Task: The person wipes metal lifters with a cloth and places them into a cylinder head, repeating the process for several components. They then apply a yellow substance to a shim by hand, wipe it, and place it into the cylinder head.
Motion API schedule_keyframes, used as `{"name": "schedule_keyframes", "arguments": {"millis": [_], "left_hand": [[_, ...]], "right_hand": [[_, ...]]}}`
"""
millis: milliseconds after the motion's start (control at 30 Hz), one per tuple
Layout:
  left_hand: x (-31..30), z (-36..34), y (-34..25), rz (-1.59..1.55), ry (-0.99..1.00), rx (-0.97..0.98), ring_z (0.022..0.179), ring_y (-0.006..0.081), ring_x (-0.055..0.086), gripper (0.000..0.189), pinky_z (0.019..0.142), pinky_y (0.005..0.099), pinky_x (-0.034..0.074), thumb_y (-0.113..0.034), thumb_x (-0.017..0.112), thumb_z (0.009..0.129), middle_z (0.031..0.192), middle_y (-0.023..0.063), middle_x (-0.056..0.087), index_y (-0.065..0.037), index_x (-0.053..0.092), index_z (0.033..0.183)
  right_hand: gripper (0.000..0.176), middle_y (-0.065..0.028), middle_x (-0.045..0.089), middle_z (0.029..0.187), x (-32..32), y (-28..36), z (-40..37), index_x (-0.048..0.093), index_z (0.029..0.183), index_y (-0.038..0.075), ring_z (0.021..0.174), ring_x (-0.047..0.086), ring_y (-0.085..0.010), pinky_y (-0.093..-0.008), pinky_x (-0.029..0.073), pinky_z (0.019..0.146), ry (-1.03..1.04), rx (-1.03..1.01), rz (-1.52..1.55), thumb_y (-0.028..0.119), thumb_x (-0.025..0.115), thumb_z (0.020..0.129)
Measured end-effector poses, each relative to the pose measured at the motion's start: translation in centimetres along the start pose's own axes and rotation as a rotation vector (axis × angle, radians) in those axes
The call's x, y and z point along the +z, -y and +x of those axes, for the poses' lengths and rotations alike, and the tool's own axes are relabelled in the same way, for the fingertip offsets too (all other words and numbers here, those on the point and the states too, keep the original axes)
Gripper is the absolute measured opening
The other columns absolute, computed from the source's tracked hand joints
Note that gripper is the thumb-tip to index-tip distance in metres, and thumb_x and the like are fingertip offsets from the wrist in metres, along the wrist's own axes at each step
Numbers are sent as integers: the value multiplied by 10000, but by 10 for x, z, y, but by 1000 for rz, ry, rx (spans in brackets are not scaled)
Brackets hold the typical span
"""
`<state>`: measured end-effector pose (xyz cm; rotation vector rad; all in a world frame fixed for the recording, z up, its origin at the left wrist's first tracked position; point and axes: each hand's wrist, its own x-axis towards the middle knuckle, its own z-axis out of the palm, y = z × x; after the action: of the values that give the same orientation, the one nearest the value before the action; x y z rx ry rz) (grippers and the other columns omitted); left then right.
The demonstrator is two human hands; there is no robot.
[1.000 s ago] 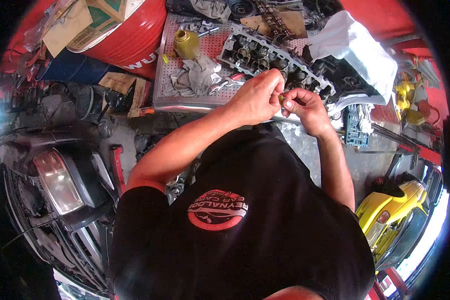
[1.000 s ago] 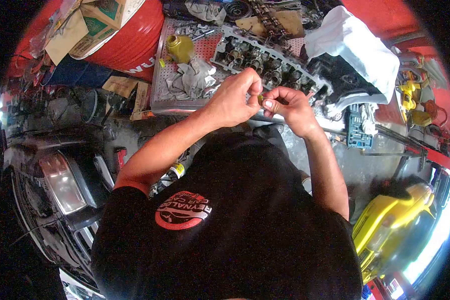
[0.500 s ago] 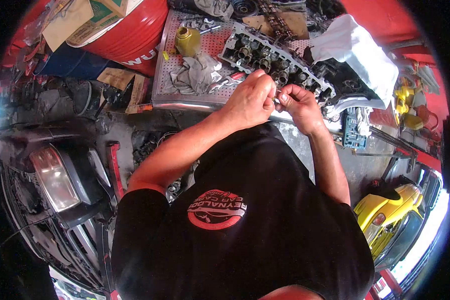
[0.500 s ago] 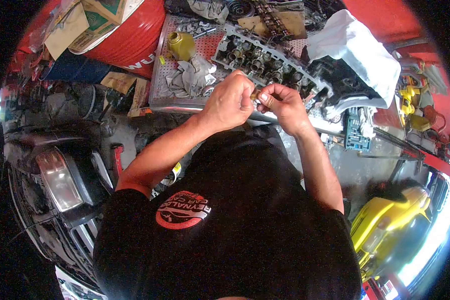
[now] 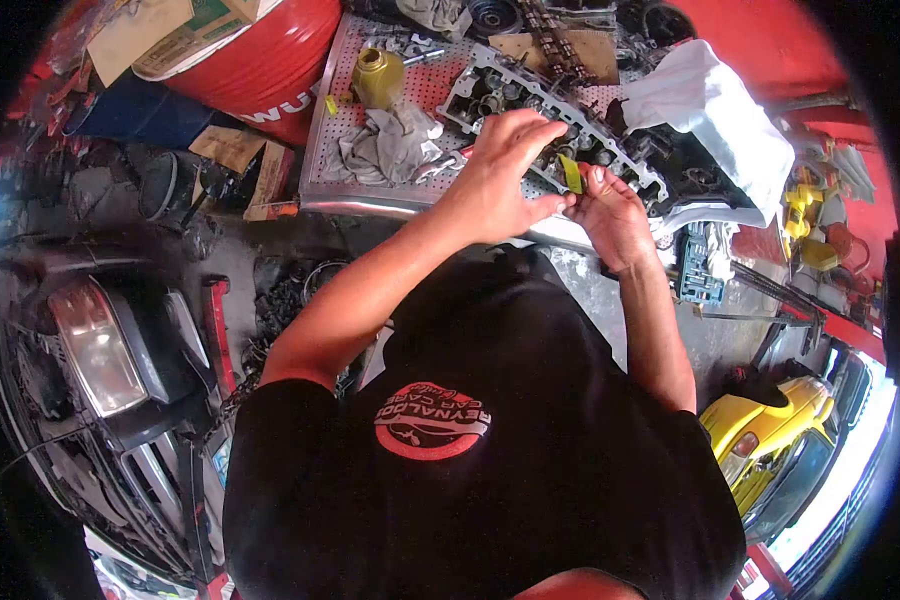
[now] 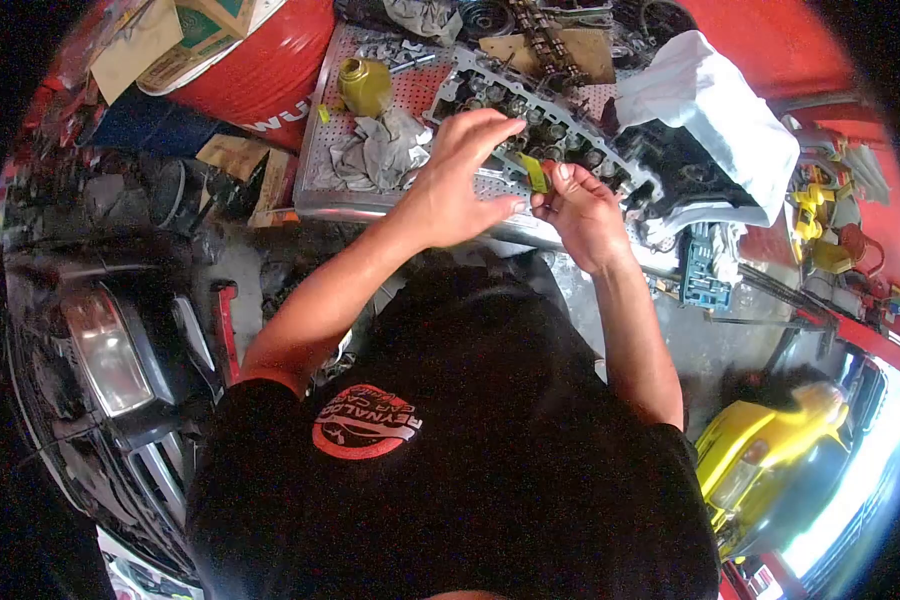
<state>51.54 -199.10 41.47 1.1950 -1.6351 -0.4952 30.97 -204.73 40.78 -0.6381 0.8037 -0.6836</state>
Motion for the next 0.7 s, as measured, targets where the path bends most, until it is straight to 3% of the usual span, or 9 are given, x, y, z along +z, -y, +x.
{"name": "schedule_keyframes", "arguments": {"millis": [33, 67, 167, 200, 333, 467, 600, 700], "left_hand": [[2, 1, 3, 4, 35, -18, 1208, 330, 435, 750, 1043, 410, 370, -110, 799, 675, 1283, 149, 493, -82, 492, 1359], [7, 4, 4, -40, -23, -9, 1141, 309, 494, 571, 998, 413, 401, -139, 803, 691, 1178, 115, 572, -77, 606, 1224], [12, 9, 18, -166, 165, -73, 1072, 279, 538, 332, 969, 406, 409, -116, 769, 723, 1023, 74, 638, -64, 692, 1041], [14, 10, 13, -113, 65, -23, 965, 257, 571, 142, 885, 391, 435, -80, 729, 746, 894, 41, 654, -60, 708, 885], [25, 4, -2, 224, -139, 209, 874, 261, 569, 102, 756, 378, 444, -26, 685, 716, 889, 36, 635, -60, 663, 810], [53, -2, -29, 342, -293, 225, 898, 258, 564, 169, 766, 394, 441, -30, 673, 662, 898, 37, 615, -63, 636, 823], [90, -14, -49, 482, -268, 261, 932, 236, 537, 161, 786, 400, 426, -80, 633, 692, 939, 23, 583, -61, 639, 852], [112, -14, -68, 524, -258, 234, 938, 256, 561, 200, 803, 396, 456, -30, 660, 666, 971, 42, 608, -55, 649, 865]], "right_hand": [[211, -64, 652, 993, 1, 0, -2, 620, 1080, 43, 831, 585, -183, -341, 475, 797, -5, 1, -21, 220, 576, 973], [209, -62, 654, 986, 4, 2, -2, 622, 1074, 42, 826, 586, -181, -339, 475, 795, -3, 0, -45, 219, 576, 973], [185, -56, 660, 980, 3, 4, 0, 641, 1042, 43, 822, 591, -169, -335, 475, 802, 45, 19, -64, 201, 584, 966], [178, -52, 662, 1001, 0, 5, 1, 649, 1040, 44, 842, 592, -165, -338, 476, 812, 72, 30, -53, 192, 585, 963], [208, -38, 650, 962, -6, -2, 7, 645, 1021, 59, 842, 589, -154, -315, 488, 806, 139, 74, 79, 243, 558, 978], [280, -45, 637, 953, -15, -2, 5, 626, 1032, 73, 862, 596, -177, -342, 490, 831, 93, 91, 239, 322, 501, 1002], [328, -69, 622, 998, -23, 14, -13, 610, 1044, 50, 875, 592, -186, -358, 504, 808, -74, 83, 240, 354, 495, 1001], [358, -62, 628, 1006, -46, 13, -24, 611, 1049, 65, 894, 600, -185, -368, 498, 831, 43, 75, 299, 400, 500, 992]]}}
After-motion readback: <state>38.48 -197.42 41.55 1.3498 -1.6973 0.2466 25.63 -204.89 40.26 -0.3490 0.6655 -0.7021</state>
